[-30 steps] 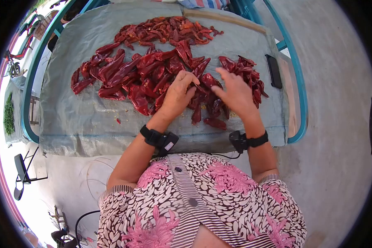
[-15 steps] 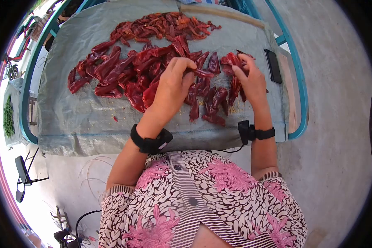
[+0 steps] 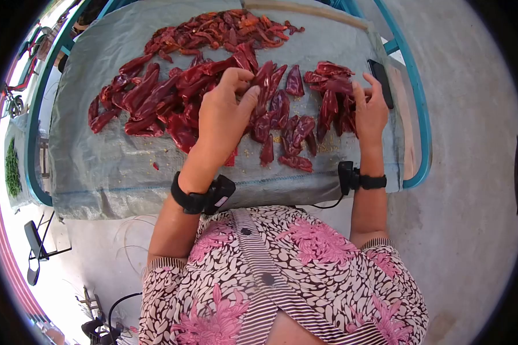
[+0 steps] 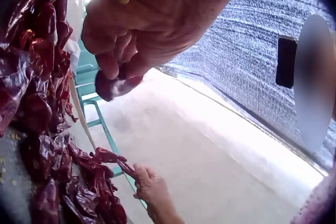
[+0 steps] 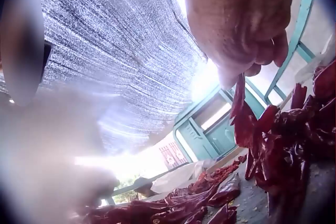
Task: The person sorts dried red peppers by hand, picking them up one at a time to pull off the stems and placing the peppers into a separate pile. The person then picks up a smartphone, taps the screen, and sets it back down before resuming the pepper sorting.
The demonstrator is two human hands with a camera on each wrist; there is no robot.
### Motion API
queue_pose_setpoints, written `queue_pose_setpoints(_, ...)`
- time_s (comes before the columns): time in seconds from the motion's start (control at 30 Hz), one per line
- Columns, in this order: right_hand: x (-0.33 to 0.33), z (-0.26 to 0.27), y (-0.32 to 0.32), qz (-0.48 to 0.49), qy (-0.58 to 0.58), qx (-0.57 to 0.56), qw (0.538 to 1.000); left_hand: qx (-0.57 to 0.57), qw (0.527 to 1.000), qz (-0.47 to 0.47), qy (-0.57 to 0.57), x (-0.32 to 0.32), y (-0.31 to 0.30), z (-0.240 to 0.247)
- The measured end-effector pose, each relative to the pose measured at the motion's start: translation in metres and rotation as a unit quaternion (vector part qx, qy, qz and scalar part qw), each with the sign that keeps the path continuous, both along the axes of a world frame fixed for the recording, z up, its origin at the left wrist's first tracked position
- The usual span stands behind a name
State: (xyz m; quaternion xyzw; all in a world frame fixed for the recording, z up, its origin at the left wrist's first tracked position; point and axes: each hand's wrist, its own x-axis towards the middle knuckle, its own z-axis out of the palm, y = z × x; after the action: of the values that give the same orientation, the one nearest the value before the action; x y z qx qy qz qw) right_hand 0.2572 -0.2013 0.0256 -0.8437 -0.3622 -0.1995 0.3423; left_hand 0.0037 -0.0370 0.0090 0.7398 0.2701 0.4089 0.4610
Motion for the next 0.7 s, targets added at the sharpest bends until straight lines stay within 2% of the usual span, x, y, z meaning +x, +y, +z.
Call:
queue_pose_setpoints(0.03,-0.004,-0.001,0.000,0.022,-0.026,0.018,0.999,0.024,0.999,0.004,0.025,0.002,0.000,-0.004)
queue_pose_setpoints(0.13,-0.041,0.004,-0.015,0.157,0.110,-0.047,0.980,0.034,0.998,-0.005,0.050,0.003,0.003,-0.006)
queue_pose_setpoints(0.17,-0.048,0.001,-0.020,0.227,0.054,-0.098,0.967,0.027,0.998,-0.013,0.051,0.004,0.004,-0.006)
queue_pose_setpoints(0.23,-0.058,-0.010,-0.027,0.356,-0.058,-0.196,0.912,-0.004,0.998,-0.042,0.047,0.008,0.002,0.003)
queue_pose_setpoints(0.27,-0.062,-0.018,-0.026,0.350,-0.072,-0.204,0.911,-0.020,0.997,-0.058,0.045,0.011,-0.001,0.007)
queue_pose_setpoints(0.37,-0.068,-0.032,-0.026,0.336,-0.095,-0.203,0.915,-0.142,0.970,-0.188,-0.054,0.028,-0.012,0.011)
queue_pose_setpoints(0.4,-0.066,-0.032,-0.026,0.334,-0.091,-0.187,0.919,-0.134,0.966,-0.220,-0.011,0.029,-0.012,0.010)
queue_pose_setpoints(0.47,-0.061,-0.027,-0.027,0.318,-0.070,-0.156,0.933,0.027,0.979,-0.200,0.039,0.032,-0.016,-0.003)
queue_pose_setpoints(0.53,-0.066,-0.007,-0.031,0.280,-0.041,-0.134,0.950,0.156,0.966,-0.186,0.087,0.028,-0.021,-0.027)
queue_pose_setpoints(0.63,-0.055,0.002,-0.030,0.164,-0.020,-0.021,0.986,0.208,0.925,-0.260,0.182,0.018,-0.036,-0.034)
queue_pose_setpoints(0.67,-0.056,0.005,-0.026,0.125,-0.055,0.007,0.991,0.270,0.902,-0.258,0.215,0.019,-0.041,-0.038)
queue_pose_setpoints(0.7,-0.057,0.007,-0.028,0.136,-0.005,-0.014,0.991,0.287,0.896,-0.255,0.222,0.019,-0.044,-0.039)
